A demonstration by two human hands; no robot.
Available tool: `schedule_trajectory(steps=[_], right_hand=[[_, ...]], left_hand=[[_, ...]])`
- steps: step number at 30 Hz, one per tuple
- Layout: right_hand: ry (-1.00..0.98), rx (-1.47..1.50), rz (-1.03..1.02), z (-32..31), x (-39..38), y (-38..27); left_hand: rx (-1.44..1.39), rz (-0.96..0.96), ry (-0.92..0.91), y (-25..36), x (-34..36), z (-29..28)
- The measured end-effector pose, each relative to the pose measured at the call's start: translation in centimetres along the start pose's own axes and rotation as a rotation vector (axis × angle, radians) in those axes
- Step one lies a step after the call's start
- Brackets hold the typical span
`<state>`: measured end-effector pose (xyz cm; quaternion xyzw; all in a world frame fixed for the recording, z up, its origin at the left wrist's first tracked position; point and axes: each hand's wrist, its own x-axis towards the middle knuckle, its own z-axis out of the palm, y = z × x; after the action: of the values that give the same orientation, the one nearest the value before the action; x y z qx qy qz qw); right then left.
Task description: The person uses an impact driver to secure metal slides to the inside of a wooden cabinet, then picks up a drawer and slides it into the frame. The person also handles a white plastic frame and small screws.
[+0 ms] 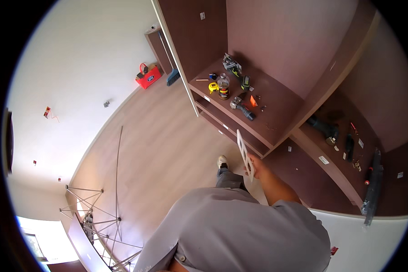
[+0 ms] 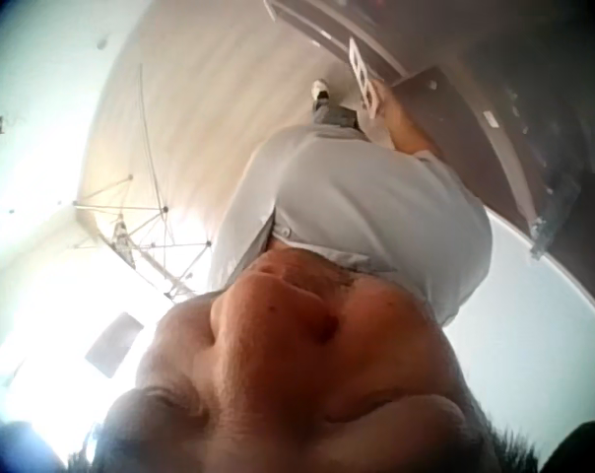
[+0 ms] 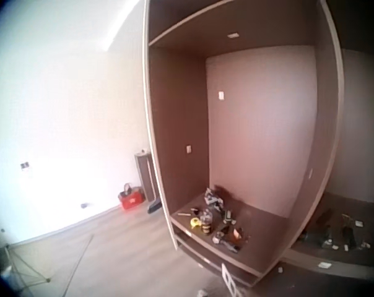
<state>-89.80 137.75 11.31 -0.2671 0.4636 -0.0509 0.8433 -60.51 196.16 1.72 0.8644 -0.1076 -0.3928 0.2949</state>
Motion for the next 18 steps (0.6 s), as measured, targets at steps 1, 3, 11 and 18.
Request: schedule_trajectory(steps=[1,3,11,18], right_hand=[[0.072,0.011,-0.075,0.6,1.6,-1.3],[0.166,0.043,-0.177,1.2,4.4,-4.1],[-0.513,0.478,-0.299,7.3,5.3,-18.5],[-0.915,0.536,-0.181,12.0,8.1,-25.0]], left_hand=[[-0.008,0.003,-0.003,1.6,0.7,-0.3],[0.002,0.004,-0.018,4.6,2.3,-1.0],[0.135,0.066,-0.081,12.8,12.6,-3.4],[0.01,0.043,0.045,30.7,19.8,-8.5]])
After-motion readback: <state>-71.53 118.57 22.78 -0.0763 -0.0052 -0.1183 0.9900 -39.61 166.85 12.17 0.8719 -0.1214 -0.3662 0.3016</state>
